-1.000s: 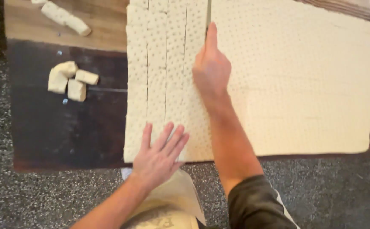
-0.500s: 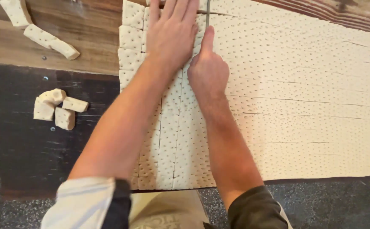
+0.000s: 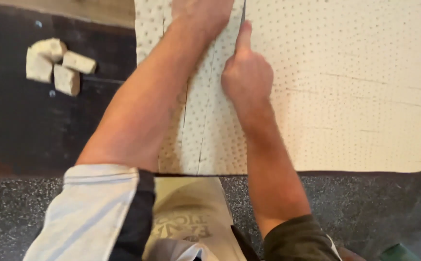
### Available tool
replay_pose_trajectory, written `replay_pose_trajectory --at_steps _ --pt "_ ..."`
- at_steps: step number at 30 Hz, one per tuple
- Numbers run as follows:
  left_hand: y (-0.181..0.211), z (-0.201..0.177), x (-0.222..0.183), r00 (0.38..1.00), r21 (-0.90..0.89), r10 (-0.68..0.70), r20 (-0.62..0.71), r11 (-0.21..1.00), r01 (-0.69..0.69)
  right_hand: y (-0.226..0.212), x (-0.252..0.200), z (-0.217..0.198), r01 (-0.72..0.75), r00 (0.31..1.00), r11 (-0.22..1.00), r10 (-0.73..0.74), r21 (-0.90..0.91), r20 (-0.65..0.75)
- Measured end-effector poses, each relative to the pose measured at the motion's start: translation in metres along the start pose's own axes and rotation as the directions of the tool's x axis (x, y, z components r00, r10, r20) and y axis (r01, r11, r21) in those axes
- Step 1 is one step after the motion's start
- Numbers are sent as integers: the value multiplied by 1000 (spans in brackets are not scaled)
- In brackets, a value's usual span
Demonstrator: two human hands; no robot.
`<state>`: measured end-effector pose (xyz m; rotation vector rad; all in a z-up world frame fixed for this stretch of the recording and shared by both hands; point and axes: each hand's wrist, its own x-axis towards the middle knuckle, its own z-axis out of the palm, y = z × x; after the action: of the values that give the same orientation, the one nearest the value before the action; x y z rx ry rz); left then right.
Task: Preparing a knife at a sink and then cutting a large sheet of dough into small squares on a wooden workbench.
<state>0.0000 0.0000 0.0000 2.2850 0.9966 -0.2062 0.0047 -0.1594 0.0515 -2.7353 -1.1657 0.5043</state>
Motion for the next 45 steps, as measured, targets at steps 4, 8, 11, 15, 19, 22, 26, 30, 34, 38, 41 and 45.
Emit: replay_pose_trajectory --at_steps 4,8,11,15,19,22,26,30,34,38,41,45 --pt "-28 28 -150 607 486 596 -525 796 -361 9 -64 22 -62 996 998 61 12 71" --pt "-42 79 -278 707 397 571 -416 814 -424 6 -139 37 -30 999 1000 30 -1 20" --pt "-46 100 -316 709 387 557 -433 825 -412 6 -199 53 -40 999 999 41 -31 29" --pt "-49 115 -316 621 479 579 -527 807 -346 10 -285 74 107 986 985 -123 -138 -111" --pt "-48 121 -315 594 498 580 -558 806 -319 18 -378 83 85 990 987 -100 -139 -100" --pt "-41 104 -320 585 466 581 -566 811 -354 38 -417 64 17 998 997 -22 70 63" --pt "-37 93 -325 736 412 663 -137 714 -566 42 -347 17 -21 968 967 83 254 -237" --pt "-33 78 -317 737 287 665 -124 735 -615 47 -196 0 108 901 945 38 308 -432" --pt "-13 40 -233 739 232 617 -271 787 -572 48 -43 -1 57 920 966 46 251 -389" --pt "6 6 -118 759 255 474 -446 880 -400 51 51 11 105 933 983 -45 151 -357" --pt "21 0 -48 749 268 459 -479 888 -373 51 70 14 141 913 987 -98 81 -397" --pt "38 -2 8 836 300 434 -335 890 -342 47 74 8 71 952 993 -40 94 -302"
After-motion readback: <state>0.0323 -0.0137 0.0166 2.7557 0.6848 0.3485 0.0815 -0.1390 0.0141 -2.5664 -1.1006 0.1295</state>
